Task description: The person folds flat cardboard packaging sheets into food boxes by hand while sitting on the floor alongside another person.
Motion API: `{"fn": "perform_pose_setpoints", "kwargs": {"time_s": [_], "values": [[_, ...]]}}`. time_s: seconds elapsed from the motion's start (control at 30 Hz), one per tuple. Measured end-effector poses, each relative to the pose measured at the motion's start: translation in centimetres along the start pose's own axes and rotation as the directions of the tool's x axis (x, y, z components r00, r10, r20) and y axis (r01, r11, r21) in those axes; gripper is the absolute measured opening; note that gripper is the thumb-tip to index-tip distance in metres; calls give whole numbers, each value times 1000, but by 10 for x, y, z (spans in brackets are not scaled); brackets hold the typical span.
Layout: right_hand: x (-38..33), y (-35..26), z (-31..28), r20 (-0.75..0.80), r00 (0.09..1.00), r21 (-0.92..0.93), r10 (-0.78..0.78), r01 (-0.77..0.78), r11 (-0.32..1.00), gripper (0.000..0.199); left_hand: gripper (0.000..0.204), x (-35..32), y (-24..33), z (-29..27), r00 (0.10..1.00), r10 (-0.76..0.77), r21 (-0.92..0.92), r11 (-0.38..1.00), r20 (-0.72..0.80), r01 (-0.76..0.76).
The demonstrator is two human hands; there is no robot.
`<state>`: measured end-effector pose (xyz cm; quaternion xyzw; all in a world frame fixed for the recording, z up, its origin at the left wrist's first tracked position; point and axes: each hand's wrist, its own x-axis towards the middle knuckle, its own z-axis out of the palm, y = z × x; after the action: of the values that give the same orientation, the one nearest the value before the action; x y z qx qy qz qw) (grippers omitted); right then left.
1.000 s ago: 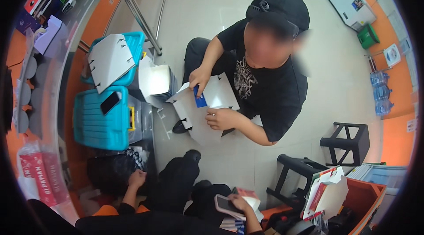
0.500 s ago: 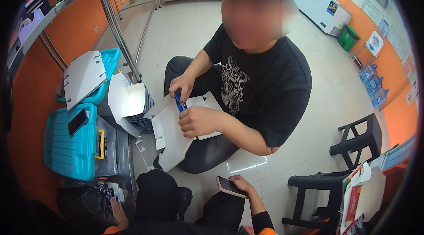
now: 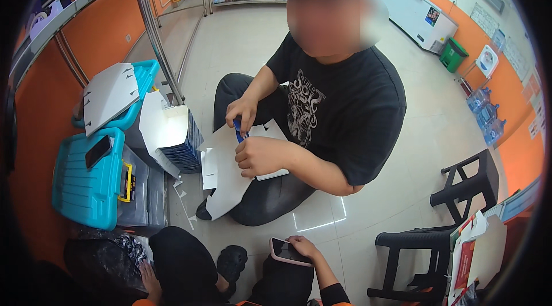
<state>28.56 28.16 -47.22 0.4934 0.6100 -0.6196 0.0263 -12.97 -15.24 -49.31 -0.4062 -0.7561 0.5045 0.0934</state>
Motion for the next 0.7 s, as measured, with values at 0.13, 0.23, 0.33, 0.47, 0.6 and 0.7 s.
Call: {"fn": "perform_pose_setpoints", "kwargs": {"time_s": [0.13, 0.23, 0.33, 0.47, 0.6, 0.7], "values": [[4, 0, 4, -81, 997, -79, 3, -9, 997, 38, 57, 3, 4, 9, 999, -38, -64, 997, -32, 36], [0, -3, 4, -129, 992, -101, 4, -18, 995, 39, 57, 4, 5, 2, 999, -34, -70, 997, 0, 34], [-1, 7, 3, -144, 989, -79, 21, -33, 996, 40, 55, 11, 4, 2, 989, 10, 4, 1000, 144, -11], [-9, -1, 2, -149, 988, -22, 45, -49, 999, 39, 53, 15, 8, 42, 996, -57, 58, 997, 71, 53], [-11, 7, 3, -178, 984, -20, 29, -33, 999, 39, 51, 21, 11, 59, 988, -89, 49, 994, -127, 96], [-12, 8, 4, -197, 980, -71, 26, -41, 997, 40, 47, 30, 7, 80, 965, -102, 37, 993, -243, 114]]}}
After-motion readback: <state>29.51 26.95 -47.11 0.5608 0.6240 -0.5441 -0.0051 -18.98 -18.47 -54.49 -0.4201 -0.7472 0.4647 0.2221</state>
